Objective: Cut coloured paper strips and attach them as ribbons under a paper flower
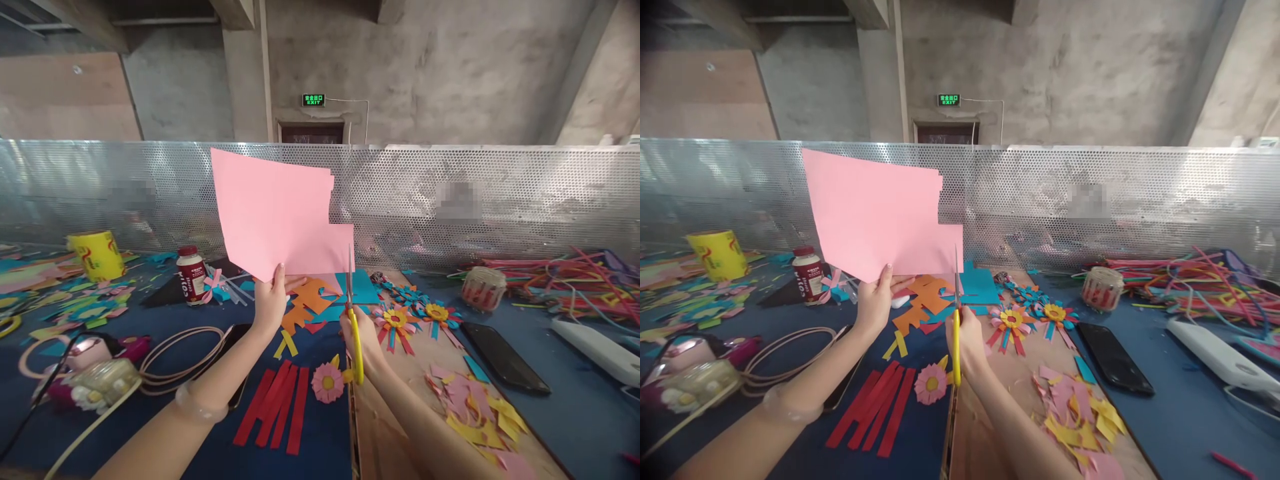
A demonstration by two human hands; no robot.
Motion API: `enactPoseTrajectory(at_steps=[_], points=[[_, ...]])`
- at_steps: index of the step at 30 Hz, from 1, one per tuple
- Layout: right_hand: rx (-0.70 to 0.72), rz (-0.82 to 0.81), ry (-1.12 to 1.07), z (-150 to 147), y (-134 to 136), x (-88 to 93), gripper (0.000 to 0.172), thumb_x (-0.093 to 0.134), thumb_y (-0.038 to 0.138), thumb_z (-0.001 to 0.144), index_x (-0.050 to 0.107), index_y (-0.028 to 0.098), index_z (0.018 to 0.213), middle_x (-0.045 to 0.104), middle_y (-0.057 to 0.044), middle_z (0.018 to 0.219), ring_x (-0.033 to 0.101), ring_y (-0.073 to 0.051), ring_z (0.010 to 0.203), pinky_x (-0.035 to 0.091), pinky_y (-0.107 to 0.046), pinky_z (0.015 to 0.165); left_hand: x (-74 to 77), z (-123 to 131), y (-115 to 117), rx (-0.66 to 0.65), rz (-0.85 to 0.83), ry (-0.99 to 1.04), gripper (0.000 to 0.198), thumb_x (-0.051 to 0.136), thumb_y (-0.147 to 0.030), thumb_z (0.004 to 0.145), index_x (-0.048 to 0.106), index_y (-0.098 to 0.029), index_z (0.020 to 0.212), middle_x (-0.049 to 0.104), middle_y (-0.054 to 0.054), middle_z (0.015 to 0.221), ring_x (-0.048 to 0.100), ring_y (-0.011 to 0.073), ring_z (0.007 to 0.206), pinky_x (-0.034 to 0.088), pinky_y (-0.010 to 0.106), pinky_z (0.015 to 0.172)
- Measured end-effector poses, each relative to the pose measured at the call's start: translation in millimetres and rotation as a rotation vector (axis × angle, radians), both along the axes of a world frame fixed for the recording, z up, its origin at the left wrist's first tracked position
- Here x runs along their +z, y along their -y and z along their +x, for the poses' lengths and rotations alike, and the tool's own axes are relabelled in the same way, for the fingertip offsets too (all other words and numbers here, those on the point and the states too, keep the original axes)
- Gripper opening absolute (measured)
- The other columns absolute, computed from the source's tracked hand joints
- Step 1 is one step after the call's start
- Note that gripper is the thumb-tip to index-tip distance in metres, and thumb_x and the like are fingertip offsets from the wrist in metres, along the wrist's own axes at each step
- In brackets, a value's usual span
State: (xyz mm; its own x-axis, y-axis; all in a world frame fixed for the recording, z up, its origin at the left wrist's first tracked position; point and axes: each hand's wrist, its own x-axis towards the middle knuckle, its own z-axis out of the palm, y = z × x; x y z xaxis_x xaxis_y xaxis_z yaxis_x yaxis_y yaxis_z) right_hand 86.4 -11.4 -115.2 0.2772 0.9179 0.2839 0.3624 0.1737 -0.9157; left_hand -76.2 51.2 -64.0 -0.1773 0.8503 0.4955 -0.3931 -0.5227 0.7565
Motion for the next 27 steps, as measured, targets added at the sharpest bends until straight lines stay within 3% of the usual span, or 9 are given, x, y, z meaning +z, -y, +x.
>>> enactPoseTrajectory(at_steps=[8, 15, 27], points=[[-0.006, 0.009, 0.005, 0.8, 0.8, 1.7, 0.016, 0.041, 0.034, 0.073, 0.040, 0.020, 0.066, 0.047, 0.002, 0.060, 0.045, -0.013, 0.055, 0.032, -0.023, 0.049, -3.2, -0.2, -0.1, 0.020, 0.030, -0.090, 0.026, 0.058, -0.038, 0.083, 0.067, -0.015, 0.091, 0.072, 0.011, 0.081, 0.066, 0.0274, 0.097, 0.057, 0.030, 0.078], [-0.022, 0.006, -0.013, 0.0, -0.1, 0.9, 0.018, 0.041, 0.037, 0.073, 0.040, 0.020, 0.066, 0.045, 0.003, 0.057, 0.041, -0.012, 0.053, 0.030, -0.023, 0.048, -0.2, 3.8, 3.9, 0.064, 0.030, -0.152, 0.035, 0.055, -0.044, 0.083, 0.062, -0.012, 0.096, 0.072, 0.012, 0.080, 0.067, 0.0309, 0.092, 0.059, 0.039, 0.075], [-0.034, 0.007, -0.044, -1.5, 6.5, 9.2, 0.021, 0.038, 0.040, 0.067, 0.040, 0.020, 0.065, 0.045, 0.002, 0.058, 0.043, -0.012, 0.055, 0.032, -0.023, 0.050, -0.1, 4.0, 6.1, 0.083, 0.017, -0.201, 0.040, 0.053, -0.047, 0.084, 0.062, -0.011, 0.098, 0.072, 0.014, 0.081, 0.068, 0.0309, 0.091, 0.059, 0.039, 0.074]])
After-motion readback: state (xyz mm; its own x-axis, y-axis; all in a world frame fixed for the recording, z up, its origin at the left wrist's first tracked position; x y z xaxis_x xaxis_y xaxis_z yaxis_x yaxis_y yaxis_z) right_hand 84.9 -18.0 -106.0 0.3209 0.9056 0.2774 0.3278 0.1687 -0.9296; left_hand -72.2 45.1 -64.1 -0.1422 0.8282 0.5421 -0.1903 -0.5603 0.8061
